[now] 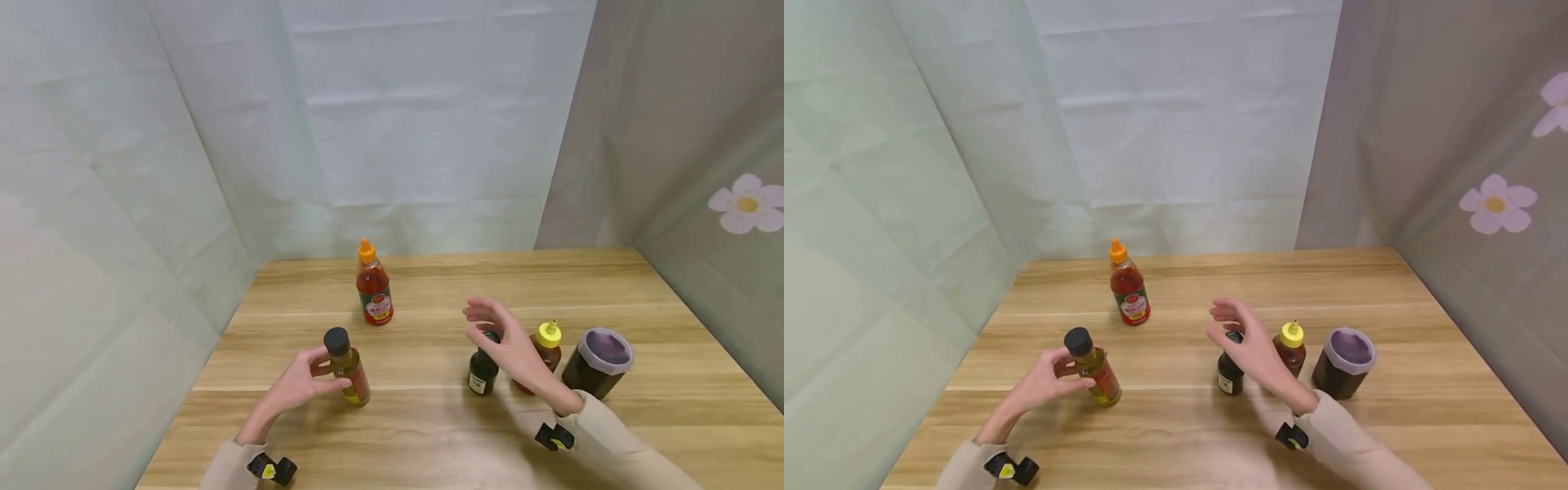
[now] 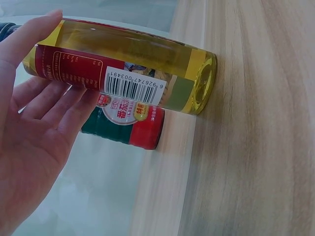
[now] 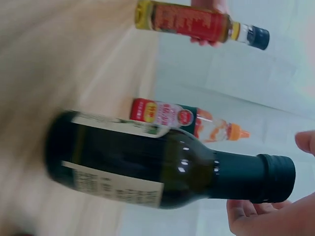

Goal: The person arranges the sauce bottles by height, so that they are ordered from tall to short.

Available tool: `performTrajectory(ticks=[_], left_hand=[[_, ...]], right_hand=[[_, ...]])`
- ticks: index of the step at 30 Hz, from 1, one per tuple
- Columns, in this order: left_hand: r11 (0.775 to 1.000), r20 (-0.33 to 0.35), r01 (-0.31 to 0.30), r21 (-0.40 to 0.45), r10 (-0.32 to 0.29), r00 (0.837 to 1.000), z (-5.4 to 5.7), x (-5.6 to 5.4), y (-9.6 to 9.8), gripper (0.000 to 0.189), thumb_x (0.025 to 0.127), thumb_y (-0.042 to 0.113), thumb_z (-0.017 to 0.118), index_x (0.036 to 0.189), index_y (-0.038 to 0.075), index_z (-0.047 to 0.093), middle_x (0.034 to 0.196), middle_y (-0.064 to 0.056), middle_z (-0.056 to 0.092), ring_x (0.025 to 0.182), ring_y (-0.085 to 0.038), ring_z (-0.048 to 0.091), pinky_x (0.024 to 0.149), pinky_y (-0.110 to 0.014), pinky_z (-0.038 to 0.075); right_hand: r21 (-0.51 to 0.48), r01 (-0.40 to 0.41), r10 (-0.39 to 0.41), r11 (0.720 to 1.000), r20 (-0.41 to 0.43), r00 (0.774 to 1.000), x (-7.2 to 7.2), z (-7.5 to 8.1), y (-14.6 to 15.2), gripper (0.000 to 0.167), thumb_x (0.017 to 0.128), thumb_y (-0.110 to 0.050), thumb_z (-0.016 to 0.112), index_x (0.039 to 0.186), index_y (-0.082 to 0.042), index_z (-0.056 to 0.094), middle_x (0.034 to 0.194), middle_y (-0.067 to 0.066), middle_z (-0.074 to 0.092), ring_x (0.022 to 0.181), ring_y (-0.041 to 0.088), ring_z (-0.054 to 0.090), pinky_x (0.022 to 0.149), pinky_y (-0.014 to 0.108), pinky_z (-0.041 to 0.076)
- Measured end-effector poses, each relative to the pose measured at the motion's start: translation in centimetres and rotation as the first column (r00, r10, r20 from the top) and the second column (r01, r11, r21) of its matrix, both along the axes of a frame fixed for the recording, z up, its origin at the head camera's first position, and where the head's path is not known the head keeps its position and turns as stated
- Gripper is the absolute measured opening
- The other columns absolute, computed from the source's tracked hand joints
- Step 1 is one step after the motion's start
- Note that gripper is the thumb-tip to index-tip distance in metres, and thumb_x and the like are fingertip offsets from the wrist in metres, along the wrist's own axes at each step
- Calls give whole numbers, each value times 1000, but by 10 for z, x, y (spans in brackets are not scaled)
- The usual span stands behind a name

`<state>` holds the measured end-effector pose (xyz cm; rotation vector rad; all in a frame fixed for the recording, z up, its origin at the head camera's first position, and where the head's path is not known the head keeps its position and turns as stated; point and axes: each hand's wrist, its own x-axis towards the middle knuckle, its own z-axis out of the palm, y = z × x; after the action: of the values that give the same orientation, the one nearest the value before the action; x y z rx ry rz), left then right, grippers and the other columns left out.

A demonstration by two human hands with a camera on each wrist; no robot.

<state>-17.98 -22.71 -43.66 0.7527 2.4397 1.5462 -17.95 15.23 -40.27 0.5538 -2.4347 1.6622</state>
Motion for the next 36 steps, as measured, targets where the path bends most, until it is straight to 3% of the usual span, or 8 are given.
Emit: performTrajectory(ticks=[7, 11, 16, 20, 28, 36], left_hand=[[1000, -6, 9, 4, -9, 1000, -2, 0, 0, 50, 84, 15, 75, 130, 5, 57, 128, -17, 62, 111, 0, 60, 97, -43, 51], [1000, -9, 10, 0, -10, 1000, -3, 0, 0, 51, 84, 15, 75, 130, 4, 56, 128, -17, 62, 112, 0, 60, 97, -44, 51], [1000, -8, 4, -10, -4, 1000, -3, 0, 0, 50, 85, 16, 75, 130, 5, 57, 127, -17, 63, 112, -1, 60, 97, -44, 51], [1000, -6, -2, -13, 2, 1000, -3, 1, 0, 50, 84, 16, 75, 130, 6, 57, 127, -17, 63, 111, -1, 60, 97, -43, 51], [1000, -11, -3, -1, 3, 1000, -1, 1, 0, 50, 84, 15, 75, 130, 6, 57, 127, -17, 63, 111, -1, 60, 97, -43, 51], [1000, -5, -4, 0, 4, 1000, 0, 1, 1, 51, 84, 15, 76, 130, 6, 57, 127, -17, 63, 111, -1, 60, 97, -43, 51]], right_hand=[[53, 33, -33, 998, 2, 999, 12, -19, 9, 51, 86, -19, 74, 131, -14, 51, 121, 5, 64, 115, 23, 60, 97, 16, 45], [36, 43, -44, 998, 22, 999, 18, -28, 11, 52, 83, -12, 76, 129, -9, 52, 123, 11, 63, 117, 23, 59, 102, 26, 47], [54, 84, -85, 995, 15, 996, 26, -37, 12, 53, 79, -4, 78, 126, 0, 54, 124, 21, 61, 119, 33, 58, 102, 41, 47], [71, 110, -110, 991, 6, 994, 30, -40, 14, 54, 77, 0, 78, 125, 3, 54, 123, 21, 61, 118, 41, 57, 100, 42, 47], [120, 93, -97, 988, 34, 995, 34, -42, 15, 61, 77, 2, 77, 132, 2, 51, 130, 22, 57, 120, 41, 56, 97, 39, 50], [166, 138, -132, 976, -46, 990, 35, -45, 12, 55, 71, 9, 78, 122, 4, 57, 119, 21, 64, 112, 37, 61, 92, 40, 54]])
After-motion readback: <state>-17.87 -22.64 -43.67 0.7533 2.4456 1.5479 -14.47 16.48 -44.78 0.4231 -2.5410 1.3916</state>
